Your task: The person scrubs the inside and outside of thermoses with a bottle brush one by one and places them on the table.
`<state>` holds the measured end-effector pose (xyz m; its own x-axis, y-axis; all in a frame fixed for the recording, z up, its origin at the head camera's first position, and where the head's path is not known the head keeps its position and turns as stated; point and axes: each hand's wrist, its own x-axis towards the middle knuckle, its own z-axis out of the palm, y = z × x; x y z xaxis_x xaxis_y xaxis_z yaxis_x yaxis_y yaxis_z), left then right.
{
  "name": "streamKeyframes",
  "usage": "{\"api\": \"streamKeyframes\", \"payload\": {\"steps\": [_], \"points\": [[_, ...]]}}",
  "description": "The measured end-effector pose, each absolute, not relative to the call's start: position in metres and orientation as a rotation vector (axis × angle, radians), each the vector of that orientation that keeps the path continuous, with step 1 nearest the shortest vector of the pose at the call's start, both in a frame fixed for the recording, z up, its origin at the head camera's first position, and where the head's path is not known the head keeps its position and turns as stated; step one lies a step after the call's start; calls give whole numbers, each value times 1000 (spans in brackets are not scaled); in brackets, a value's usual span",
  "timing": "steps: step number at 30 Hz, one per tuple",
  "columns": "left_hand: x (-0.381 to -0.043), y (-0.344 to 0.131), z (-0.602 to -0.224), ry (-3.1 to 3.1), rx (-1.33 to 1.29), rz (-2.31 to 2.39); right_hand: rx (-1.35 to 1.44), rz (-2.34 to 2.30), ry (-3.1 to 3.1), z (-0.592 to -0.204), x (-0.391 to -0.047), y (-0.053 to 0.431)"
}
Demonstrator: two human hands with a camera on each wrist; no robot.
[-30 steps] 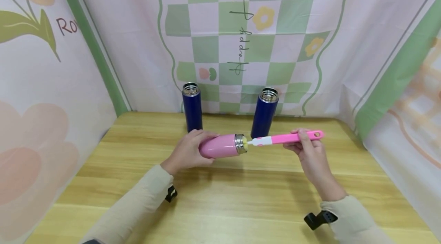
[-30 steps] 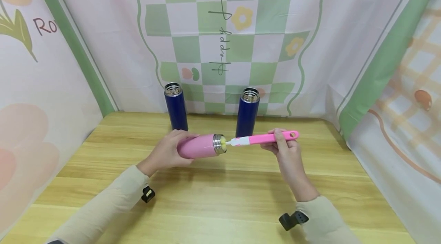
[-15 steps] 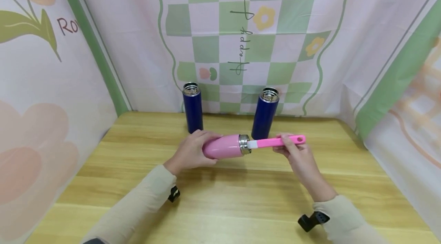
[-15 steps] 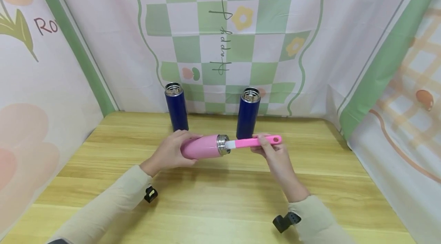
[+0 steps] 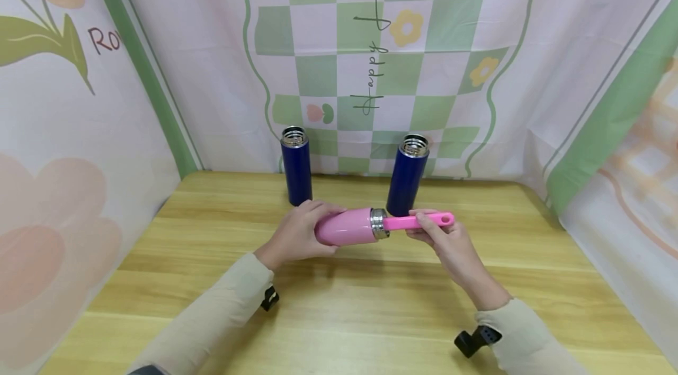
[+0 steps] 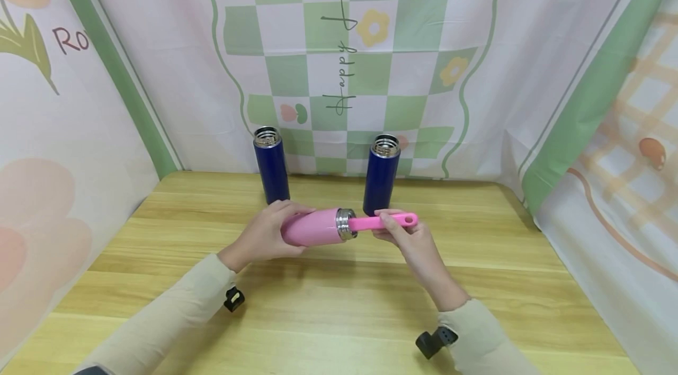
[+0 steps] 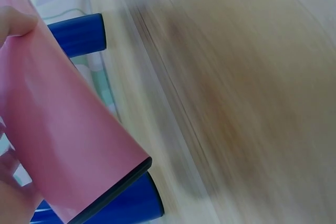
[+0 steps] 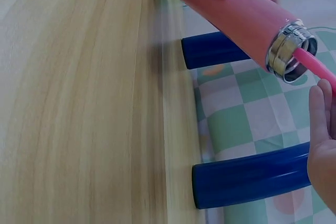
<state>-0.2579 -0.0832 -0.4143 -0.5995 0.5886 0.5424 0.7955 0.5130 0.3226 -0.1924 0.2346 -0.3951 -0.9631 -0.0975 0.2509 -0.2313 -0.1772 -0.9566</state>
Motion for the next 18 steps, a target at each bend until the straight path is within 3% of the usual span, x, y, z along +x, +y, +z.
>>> {"api": "streamKeyframes", "payload": {"steps": [18], "points": [[-261,-96,-420,-2427,-1070,-721,495,2230,-1798,-380,-188,260]]}}
